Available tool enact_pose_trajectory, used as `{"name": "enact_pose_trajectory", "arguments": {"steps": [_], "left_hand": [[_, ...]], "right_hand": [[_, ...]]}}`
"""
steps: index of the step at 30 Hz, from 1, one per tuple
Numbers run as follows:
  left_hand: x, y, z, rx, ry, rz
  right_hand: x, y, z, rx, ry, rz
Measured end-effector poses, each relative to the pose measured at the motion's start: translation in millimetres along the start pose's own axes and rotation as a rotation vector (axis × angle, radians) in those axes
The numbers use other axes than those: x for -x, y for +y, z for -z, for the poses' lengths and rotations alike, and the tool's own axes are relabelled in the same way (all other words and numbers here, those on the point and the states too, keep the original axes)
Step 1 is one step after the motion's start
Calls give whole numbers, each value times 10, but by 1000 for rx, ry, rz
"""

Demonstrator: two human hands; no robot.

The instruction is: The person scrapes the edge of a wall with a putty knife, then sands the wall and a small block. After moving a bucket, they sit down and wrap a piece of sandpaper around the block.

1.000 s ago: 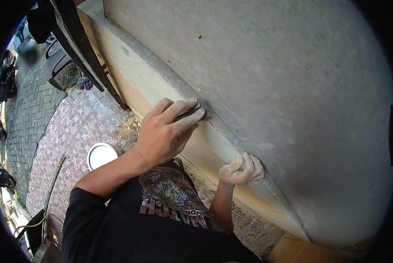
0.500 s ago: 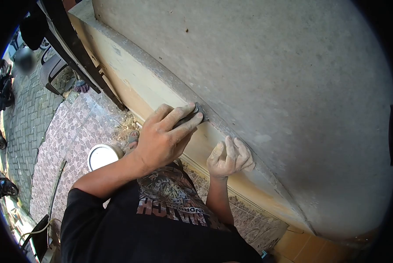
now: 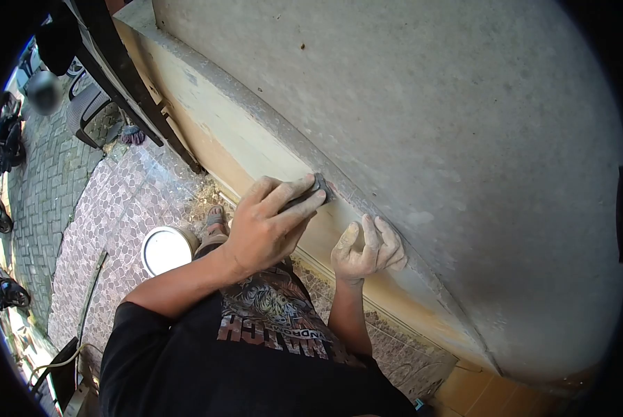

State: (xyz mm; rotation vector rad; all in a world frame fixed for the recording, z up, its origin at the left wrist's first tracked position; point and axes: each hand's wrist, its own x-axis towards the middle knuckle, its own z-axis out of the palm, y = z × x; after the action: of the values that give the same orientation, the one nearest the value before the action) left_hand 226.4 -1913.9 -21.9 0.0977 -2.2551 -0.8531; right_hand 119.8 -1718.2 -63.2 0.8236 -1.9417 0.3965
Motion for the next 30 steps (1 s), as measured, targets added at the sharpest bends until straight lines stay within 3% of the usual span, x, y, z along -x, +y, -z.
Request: {"name": "enact_pose_trajectory", "arguments": {"steps": [2, 5, 11, 14, 17, 21, 25, 27, 30], "left_hand": [[70, 64, -87, 68, -116, -116], [20, -32, -58, 115, -106, -105], [-128, -287, 201, -31, 199, 74], [-52, -156, 92, 18, 101, 53], [32, -44, -34, 47, -44, -126], [-69, -245, 102, 42, -14, -106], [-135, -501, 291, -96, 309, 129], [-154, -446, 292, -104, 311, 151], [-94, -166, 134, 66, 47, -20]], "right_hand": [[-13, -4, -17, -11, 6, 16], [-30, -2, -9, 4, -2, 17], [2, -4, 1, -3, 1, 16], [4, -14, -37, -24, 32, -2], [-20, -38, -39, -13, 27, -30], [-63, -30, 19, -5, 2, -17], [-63, -37, 53, -2, -17, -13], [-61, -49, 51, 8, -11, -21], [-82, -50, 17, 4, -2, -26]]}}
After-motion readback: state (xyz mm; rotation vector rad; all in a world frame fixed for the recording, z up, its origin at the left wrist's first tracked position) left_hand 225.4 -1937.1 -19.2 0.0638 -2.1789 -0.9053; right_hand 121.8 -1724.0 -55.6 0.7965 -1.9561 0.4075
